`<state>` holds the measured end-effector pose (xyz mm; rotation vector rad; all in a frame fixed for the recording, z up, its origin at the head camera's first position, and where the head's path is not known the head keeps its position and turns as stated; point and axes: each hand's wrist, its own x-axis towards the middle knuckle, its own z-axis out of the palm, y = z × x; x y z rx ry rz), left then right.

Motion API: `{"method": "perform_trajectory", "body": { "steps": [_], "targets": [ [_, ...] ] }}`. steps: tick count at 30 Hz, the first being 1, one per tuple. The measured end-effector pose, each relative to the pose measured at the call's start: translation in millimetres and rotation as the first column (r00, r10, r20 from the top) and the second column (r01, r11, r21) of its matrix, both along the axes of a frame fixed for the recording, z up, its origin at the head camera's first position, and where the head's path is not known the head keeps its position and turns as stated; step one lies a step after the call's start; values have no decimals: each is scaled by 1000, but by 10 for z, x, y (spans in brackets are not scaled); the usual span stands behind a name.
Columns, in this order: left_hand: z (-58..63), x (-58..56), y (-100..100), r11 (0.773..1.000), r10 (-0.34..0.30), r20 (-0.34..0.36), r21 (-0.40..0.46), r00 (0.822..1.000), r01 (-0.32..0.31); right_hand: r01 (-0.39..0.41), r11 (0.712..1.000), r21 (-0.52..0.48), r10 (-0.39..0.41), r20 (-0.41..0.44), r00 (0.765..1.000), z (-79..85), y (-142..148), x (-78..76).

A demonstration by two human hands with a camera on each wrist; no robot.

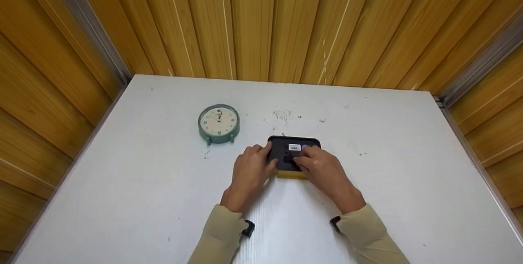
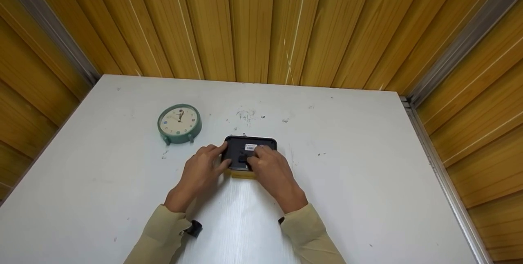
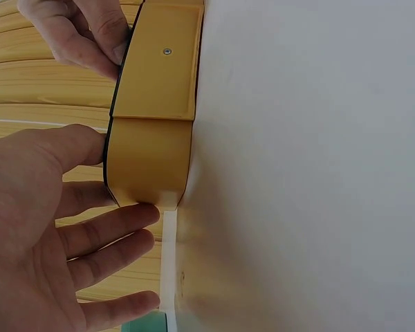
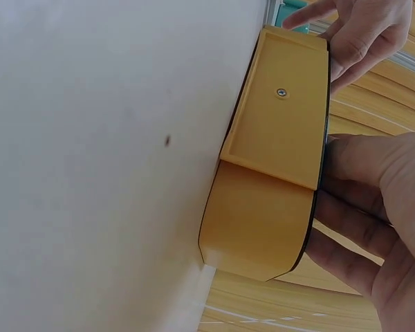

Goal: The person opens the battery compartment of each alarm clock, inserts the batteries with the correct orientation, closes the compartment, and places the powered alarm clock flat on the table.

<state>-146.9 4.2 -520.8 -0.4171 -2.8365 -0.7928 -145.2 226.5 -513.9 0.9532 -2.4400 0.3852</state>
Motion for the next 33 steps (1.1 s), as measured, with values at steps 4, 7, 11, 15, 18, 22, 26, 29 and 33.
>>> {"method": "perform_trajectory", "body": {
  "steps": [4,7,11,15,18,22,26,29,33],
  "targets": [
    [4,2,9,1000,3,9,13,1000,-3,-2,1000,5,1,14,1000,13,5,1],
    [1,-4,11,1000,2,1,20,1000,-2,9,1000,5,-9,23,1000,21,10,4],
    [1,-5,7,1000,-1,-11,16,1000,1,24,1000,18,-24,25,999,28,5,12],
    [12,12,7,1000,1,10,12,1000,-1,31,999,29,-31,25,999,26,-14,31],
    [12,21,9,1000,4,11,13,1000,-4,28,999,19,-28,14,1000,16,-28,42],
    [-5,20,8,1000,3,-17,14,1000,-2,14,1000,-1,-14,-7,1000,-1,-36,36],
    [-9,16,5,1000,3,-20,13,1000,-3,16,1000,-10,-16,3,1000,-16,-32,21],
    [-5,12,1,1000,5,-21,14,1000,-4,28,999,-18,-27,34,999,-18,-31,11],
    [-6,9,2,1000,5,-32,11,999,-5,47,999,-22,-45,78,996,-12,-31,12]
  ]
}}
